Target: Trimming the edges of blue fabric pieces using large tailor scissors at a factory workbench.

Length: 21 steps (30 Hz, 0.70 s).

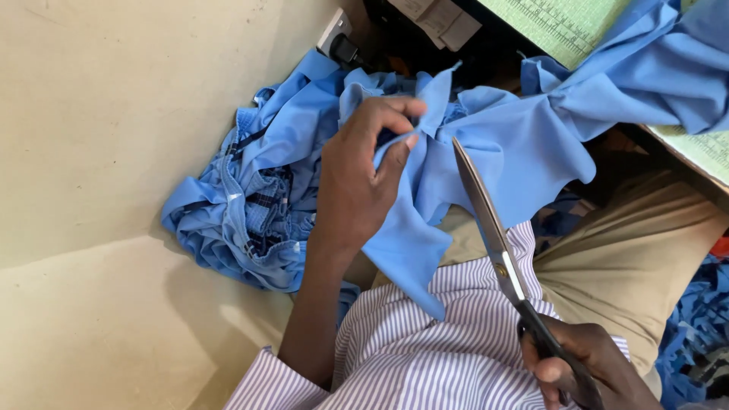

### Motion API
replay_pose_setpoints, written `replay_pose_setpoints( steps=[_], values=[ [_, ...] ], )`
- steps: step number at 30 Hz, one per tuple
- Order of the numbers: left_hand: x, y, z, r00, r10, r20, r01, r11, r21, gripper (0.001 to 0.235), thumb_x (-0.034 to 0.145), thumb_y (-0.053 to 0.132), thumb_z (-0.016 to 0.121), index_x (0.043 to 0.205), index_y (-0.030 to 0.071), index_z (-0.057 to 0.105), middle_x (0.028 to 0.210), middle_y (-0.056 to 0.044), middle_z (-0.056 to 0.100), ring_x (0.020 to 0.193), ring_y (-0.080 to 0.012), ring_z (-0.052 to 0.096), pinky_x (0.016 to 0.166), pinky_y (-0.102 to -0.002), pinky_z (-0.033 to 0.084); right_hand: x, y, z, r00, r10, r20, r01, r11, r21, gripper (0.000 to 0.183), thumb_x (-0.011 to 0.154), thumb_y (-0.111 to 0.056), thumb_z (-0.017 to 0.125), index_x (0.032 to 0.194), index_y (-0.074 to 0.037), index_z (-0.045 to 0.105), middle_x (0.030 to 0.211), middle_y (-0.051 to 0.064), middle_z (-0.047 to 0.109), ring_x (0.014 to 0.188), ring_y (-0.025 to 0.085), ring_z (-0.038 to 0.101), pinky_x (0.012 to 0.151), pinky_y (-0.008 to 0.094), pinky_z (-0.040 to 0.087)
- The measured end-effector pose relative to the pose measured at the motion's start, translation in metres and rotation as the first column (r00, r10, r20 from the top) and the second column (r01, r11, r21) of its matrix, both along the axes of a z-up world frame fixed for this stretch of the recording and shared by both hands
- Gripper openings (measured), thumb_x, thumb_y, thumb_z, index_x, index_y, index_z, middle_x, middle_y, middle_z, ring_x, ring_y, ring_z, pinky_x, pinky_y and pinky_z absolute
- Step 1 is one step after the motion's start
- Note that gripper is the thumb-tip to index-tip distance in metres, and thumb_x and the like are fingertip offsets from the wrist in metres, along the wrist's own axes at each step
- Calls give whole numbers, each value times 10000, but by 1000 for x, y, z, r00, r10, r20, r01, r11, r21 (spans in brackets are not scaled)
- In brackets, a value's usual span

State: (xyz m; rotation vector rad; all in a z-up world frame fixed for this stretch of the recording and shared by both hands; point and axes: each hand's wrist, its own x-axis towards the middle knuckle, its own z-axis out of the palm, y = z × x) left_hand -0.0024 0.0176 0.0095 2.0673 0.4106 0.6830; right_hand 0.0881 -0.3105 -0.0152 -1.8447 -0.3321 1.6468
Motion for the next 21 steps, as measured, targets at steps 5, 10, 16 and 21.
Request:
replay_pose_setpoints(
  steps=[5, 10, 16, 21],
  values=[
    [5, -2, -7, 995, 9, -95, -28, 980, -199, 461, 1080, 490, 289, 1130, 85, 503, 971, -21, 557, 784, -131, 513, 719, -324, 438, 3, -4, 7, 999, 51, 21, -51, 998, 40, 660, 732, -650, 630, 639, -23, 816, 413, 115, 771, 414, 227, 696, 473, 372, 476],
    [18, -2, -18, 996, -43, -80, 44, 999, 9, 307, 1065, 336, 470, 1102, 76, 629, 991, -53, 604, 847, -198, 590, 736, -351, 472, 9, 10, 13, 988, 156, -15, -146, 954, 263, 748, 799, -787, 514, 790, -102, 813, 560, 23, 817, 534, 173, 721, 565, 333, 500],
    [13, -4, -37, 957, 65, -283, -4, 978, 211, 208, 907, 4, 755, 1056, 35, 614, 985, -85, 447, 667, -225, 521, 509, -379, 406, 18, 30, 27, 990, 139, -16, -139, 990, 2, 606, 791, -591, 535, 961, -123, 880, 791, 47, 873, 786, 174, 794, 804, 326, 564],
    [10, -10, -28, 971, 126, -204, -47, 935, 350, 308, 852, -151, 726, 1037, 10, 541, 1066, -130, 374, 817, -268, 509, 640, -391, 505, 31, 45, 9, 969, 245, -9, -239, 951, 195, 661, 793, -700, 522, 857, -117, 827, 604, 33, 778, 595, 178, 740, 618, 308, 537]
  ],
)
